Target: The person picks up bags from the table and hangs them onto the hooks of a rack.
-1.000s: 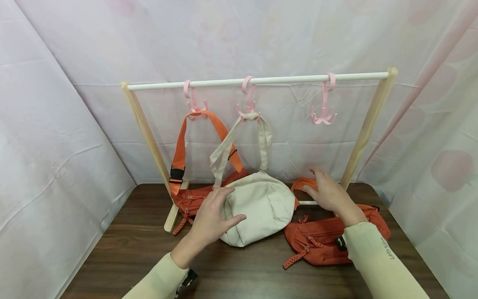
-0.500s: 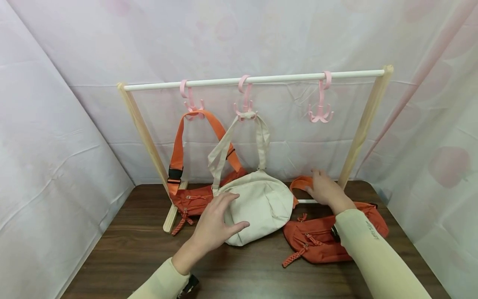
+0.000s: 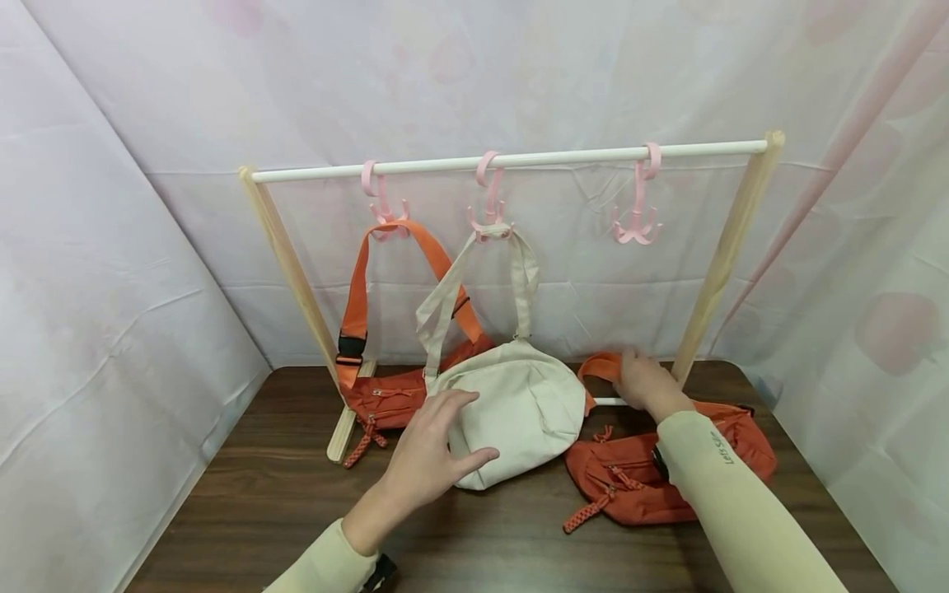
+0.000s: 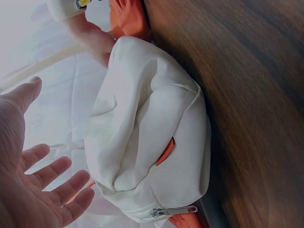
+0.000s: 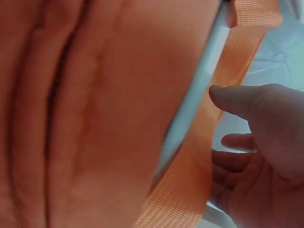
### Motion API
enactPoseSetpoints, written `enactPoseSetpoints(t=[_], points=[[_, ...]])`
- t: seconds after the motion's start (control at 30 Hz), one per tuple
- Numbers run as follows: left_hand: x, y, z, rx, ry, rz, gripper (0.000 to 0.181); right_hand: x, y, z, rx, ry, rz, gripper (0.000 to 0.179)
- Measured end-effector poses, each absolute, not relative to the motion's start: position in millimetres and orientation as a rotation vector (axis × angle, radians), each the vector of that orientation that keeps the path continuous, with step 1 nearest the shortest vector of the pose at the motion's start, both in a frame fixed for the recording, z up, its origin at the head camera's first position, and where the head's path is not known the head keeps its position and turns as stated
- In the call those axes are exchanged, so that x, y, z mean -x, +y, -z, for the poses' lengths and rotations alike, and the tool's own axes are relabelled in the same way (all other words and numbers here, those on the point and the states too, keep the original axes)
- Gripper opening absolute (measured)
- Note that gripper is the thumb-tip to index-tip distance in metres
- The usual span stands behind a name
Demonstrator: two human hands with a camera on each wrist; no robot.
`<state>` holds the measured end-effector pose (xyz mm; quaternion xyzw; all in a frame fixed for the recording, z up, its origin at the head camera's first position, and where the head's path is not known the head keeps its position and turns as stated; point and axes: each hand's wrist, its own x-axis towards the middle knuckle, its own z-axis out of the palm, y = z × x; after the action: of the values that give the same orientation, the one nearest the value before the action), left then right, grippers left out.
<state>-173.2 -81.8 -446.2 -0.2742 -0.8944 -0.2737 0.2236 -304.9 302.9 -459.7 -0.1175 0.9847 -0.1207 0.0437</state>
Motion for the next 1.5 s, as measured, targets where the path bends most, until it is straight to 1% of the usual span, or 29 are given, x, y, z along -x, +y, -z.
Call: enactPoseSetpoints(t=[0.17, 0.3, 0.43, 0.67, 0.83, 1.0, 1.23, 1.5], points=[[171, -81, 446, 0.765, -2.459, 0.761, 0.079, 304, 306, 466, 0.368, 3.033, 0.333, 0.046], [169, -81, 446, 0.762, -2.470, 0.764, 0.079, 305, 309, 469, 0.392, 3.040, 0.326, 0.037], [168, -81, 446, 0.750, -2.487, 0.758, 0.079, 305, 311, 469, 0.360, 3.020, 0.376, 0.030], [166, -81, 447, 0.743, -2.506, 0.784, 0.079, 296, 317, 466, 0.306, 3.035, 0.491, 0.038], [166, -80, 448, 0.750, -2.492, 0.792, 0.078, 284, 320, 459, 0.291, 3.075, 0.609, 0.034], [167, -79, 450, 0.756, -2.492, 0.794, 0.078, 274, 321, 453, 0.236, 3.092, 0.710, 0.039], [166, -77, 450, 0.761, -2.498, 0.779, 0.076, 257, 321, 443, 0.199, 3.187, 0.730, 0.035], [165, -76, 451, 0.774, -2.492, 0.772, 0.075, 245, 331, 424, 0.086, 3.246, 0.894, 0.045]])
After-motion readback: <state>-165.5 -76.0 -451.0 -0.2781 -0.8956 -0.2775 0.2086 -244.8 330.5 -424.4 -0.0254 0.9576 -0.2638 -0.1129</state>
